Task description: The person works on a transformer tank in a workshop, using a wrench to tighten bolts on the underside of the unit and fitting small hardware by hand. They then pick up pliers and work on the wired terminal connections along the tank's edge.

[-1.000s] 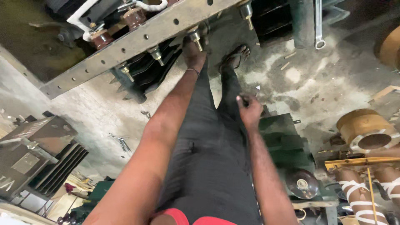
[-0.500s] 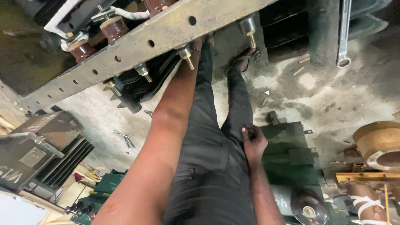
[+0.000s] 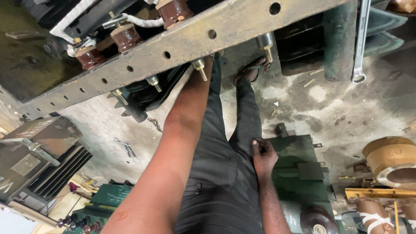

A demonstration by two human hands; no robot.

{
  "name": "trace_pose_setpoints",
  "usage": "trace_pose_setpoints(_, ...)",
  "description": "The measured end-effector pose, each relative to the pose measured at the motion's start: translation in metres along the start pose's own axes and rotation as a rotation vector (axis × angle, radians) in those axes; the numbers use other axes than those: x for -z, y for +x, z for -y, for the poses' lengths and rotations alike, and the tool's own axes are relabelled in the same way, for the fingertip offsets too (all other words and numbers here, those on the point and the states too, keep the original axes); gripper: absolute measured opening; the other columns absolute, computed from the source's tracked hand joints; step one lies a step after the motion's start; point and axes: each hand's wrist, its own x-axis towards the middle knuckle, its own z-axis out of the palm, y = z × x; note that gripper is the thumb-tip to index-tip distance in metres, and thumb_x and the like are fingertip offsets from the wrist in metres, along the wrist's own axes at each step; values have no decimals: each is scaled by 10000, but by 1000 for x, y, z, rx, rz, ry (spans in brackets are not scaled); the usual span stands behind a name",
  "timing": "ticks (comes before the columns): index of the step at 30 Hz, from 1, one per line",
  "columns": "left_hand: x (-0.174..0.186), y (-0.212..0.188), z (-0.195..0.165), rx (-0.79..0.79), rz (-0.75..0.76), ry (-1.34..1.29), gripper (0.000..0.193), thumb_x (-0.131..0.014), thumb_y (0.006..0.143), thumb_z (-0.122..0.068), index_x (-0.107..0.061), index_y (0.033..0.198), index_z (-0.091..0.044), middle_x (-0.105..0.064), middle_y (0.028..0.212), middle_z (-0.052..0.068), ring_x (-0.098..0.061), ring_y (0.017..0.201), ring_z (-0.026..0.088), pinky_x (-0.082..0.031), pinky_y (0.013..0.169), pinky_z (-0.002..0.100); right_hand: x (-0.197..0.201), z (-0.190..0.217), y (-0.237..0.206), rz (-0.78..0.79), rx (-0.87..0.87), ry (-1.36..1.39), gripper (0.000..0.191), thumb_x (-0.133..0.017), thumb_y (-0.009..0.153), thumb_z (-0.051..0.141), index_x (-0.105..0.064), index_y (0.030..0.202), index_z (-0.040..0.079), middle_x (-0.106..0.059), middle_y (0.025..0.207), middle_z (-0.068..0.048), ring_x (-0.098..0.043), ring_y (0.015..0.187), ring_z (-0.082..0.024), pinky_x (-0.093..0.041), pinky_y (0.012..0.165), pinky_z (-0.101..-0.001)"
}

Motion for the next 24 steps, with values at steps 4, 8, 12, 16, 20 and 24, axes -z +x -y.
trace_pose_setpoints(4, -1, 1, 2, 10, 6, -16, 302, -790, 848, -244, -712, 1079, -65, -747, 908, 68, -688, 810, 197, -553, 719, 338, 0, 2, 0, 5, -14, -2, 190, -786, 922, 188, -768, 1045, 45, -734, 800, -20, -593, 673, -68, -489, 641, -245)
trace_pose_setpoints(8, -5, 2, 7, 18, 14, -36, 274, -792, 848, -223, -722, 1063, -68, -748, 894, 57, -685, 792, 180, -552, 706, 326, -1, -2, 0, 16, -3, -2, 191, -775, 939, 197, -765, 1052, 44, -738, 801, -17, -628, 693, -67, -501, 659, -250)
trace_pose_setpoints(12, -3, 0, 13, 32, 23, -70, 247, -794, 847, -202, -731, 1046, -70, -748, 879, 46, -682, 774, 163, -552, 693, 314, -4, -8, 1, 27, -75, -19, 197, -767, 954, 199, -757, 1056, 31, -738, 807, -38, -655, 703, -88, -523, 671, -273)
trace_pose_setpoints(16, 5, -7, 18, 46, 25, -98, 220, -796, 847, -181, -740, 1030, -72, -749, 865, 35, -679, 756, 146, -551, 680, 302, -9, -10, 2, 59, -85, 83, 199, -735, 974, 184, -743, 1084, 19, -747, 855, -56, -674, 735, -109, -544, 693, -297)
trace_pose_setpoints(20, 13, -30, 31, 51, 59, -143, 194, -798, 847, -160, -749, 1013, -74, -750, 850, 25, -675, 738, 129, -551, 666, 290, -7, 2, 3, 43, 61, 0, 197, -738, 974, 152, -757, 1111, 12, -758, 934, -75, -664, 820, -140, -543, 771, -317)
trace_pose_setpoints(24, 42, -91, 59, 10, 316, -312, 168, -800, 846, -139, -759, 997, -76, -751, 836, 14, -672, 720, 112, -550, 653, 278, 4, 42, 8, 66, 231, 24, 212, -713, 994, 129, -726, 1167, 7, -759, 1021, -83, -691, 926, -158, -548, 856, -314)
